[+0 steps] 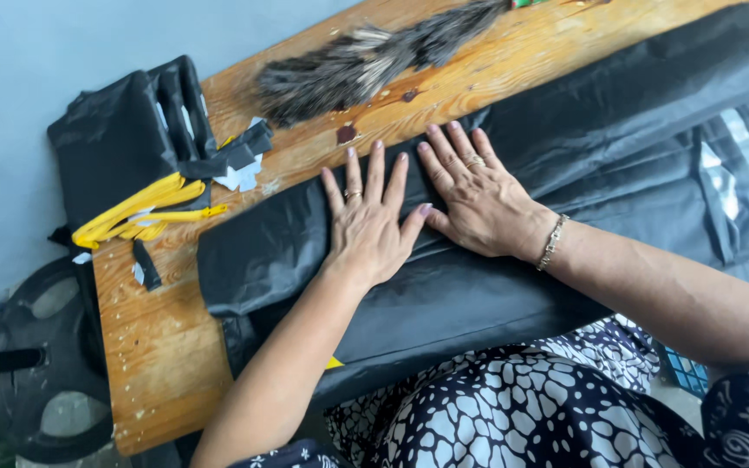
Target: The person folds a black plastic shipping bag around an item on a wooden table, smoothing the surface and securing the edges to create a compact package.
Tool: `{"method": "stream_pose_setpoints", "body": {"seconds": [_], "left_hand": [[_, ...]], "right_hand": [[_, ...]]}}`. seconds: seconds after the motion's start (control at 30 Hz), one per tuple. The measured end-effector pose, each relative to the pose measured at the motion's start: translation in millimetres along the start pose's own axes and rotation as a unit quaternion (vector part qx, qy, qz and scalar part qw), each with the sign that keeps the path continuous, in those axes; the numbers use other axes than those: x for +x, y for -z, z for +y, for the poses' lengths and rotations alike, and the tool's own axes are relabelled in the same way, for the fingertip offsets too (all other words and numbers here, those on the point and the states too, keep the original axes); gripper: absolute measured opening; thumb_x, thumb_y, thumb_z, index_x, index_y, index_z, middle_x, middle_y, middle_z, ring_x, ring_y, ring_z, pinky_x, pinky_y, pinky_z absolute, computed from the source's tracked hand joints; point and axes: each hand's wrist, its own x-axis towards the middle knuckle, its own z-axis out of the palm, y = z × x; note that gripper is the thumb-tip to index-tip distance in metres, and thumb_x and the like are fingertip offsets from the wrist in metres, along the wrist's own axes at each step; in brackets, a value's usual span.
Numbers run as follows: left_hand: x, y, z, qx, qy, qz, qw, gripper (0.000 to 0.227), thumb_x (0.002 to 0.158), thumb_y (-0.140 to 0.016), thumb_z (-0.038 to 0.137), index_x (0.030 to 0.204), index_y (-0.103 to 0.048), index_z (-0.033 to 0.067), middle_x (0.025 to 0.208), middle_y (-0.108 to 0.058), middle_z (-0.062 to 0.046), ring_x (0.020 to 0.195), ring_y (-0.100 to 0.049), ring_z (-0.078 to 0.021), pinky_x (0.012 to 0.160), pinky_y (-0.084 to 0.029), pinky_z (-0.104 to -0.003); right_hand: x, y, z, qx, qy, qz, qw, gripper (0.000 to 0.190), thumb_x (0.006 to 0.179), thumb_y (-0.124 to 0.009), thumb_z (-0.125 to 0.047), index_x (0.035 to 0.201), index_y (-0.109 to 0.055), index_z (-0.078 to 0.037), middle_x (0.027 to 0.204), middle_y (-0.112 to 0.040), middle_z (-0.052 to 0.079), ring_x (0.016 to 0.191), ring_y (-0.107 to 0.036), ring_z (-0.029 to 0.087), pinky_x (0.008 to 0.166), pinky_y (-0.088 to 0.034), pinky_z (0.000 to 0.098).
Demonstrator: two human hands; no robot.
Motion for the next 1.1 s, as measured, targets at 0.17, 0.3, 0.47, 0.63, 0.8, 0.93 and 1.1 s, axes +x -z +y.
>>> {"method": "stream_pose_setpoints", "body": {"seconds": [0.17,0.3,0.47,0.63,0.8,0.93,1.1], "left_hand": [[-6,2,-13,-0.01,0.023,-0.004,1.0,0.071,0.107,-0.031,0.051,0.166,-0.02,0.0146,0.173,-0.006,-0.02,0.156,0.002,-0.0508,0.119,0.003,-0.076],[-13,-15,-31,0.018,0.032,0.074,0.997,0.069,0.106,-0.034,0.053,0.164,-0.027,0.015,0.172,-0.012,-0.016,0.154,-0.01,-0.0516,0.115,-0.007,-0.077],[-14,-18,-29,0.024,0.029,0.067,0.997,0.07,0.106,-0.034,0.053,0.164,-0.025,0.0145,0.171,-0.011,-0.017,0.154,-0.006,-0.0518,0.115,-0.004,-0.077],[-14,-21,-30,0.047,0.026,0.078,0.996,0.072,0.105,-0.036,0.053,0.165,-0.024,0.0148,0.171,-0.012,-0.019,0.154,-0.008,-0.0522,0.115,-0.005,-0.077],[-20,-15,-30,0.044,-0.001,0.11,0.993,0.069,0.105,-0.042,0.049,0.161,-0.034,0.0097,0.171,-0.015,-0.02,0.154,-0.014,-0.0525,0.116,-0.011,-0.075],[-17,-22,-35,0.048,0.006,0.107,0.993,0.072,0.104,-0.043,0.052,0.162,-0.033,0.0113,0.17,-0.019,-0.02,0.154,-0.014,-0.0517,0.116,-0.011,-0.077],[-5,-20,-35,0.045,0.027,0.072,0.996,0.074,0.105,-0.039,0.054,0.165,-0.025,0.013,0.171,-0.008,-0.018,0.154,-0.005,-0.0518,0.117,-0.004,-0.077]], "right_hand": [[-5,5,41,-0.032,0.006,0.017,0.999,0.083,0.101,-0.043,-0.057,0.164,-0.029,-0.005,0.173,-0.02,0.02,0.159,-0.014,0.041,0.127,-0.012,0.0548],[-18,39,101,0.01,-0.144,-0.089,0.986,0.083,0.101,-0.029,-0.059,0.166,-0.01,-0.012,0.174,-0.001,0.015,0.159,0.003,0.034,0.125,0.003,0.0504],[-28,42,118,0.008,-0.218,-0.097,0.971,0.088,0.101,-0.02,-0.065,0.165,-0.006,-0.007,0.173,0.003,0.019,0.158,0.006,0.038,0.126,0.004,0.0511],[-16,45,40,-0.022,-0.103,0.01,0.994,0.089,0.104,-0.031,-0.06,0.163,-0.017,0.005,0.169,-0.004,0.032,0.156,0.001,0.047,0.122,0.0,0.0607],[-22,5,-5,-0.011,0.105,0.017,0.994,0.087,0.101,-0.038,-0.068,0.164,-0.025,-0.009,0.169,-0.021,0.021,0.156,-0.016,0.04,0.124,-0.011,0.0556],[-21,33,46,0.004,-0.006,-0.126,0.992,0.083,0.102,-0.035,-0.062,0.165,-0.011,-0.015,0.172,-0.003,0.013,0.157,0.005,0.031,0.123,0.006,0.0475],[-37,39,97,-0.063,-0.08,0.003,0.995,0.093,0.099,-0.034,-0.069,0.165,-0.029,-0.004,0.164,-0.02,0.041,0.148,-0.018,0.062,0.116,-0.019,0.0721]]}}
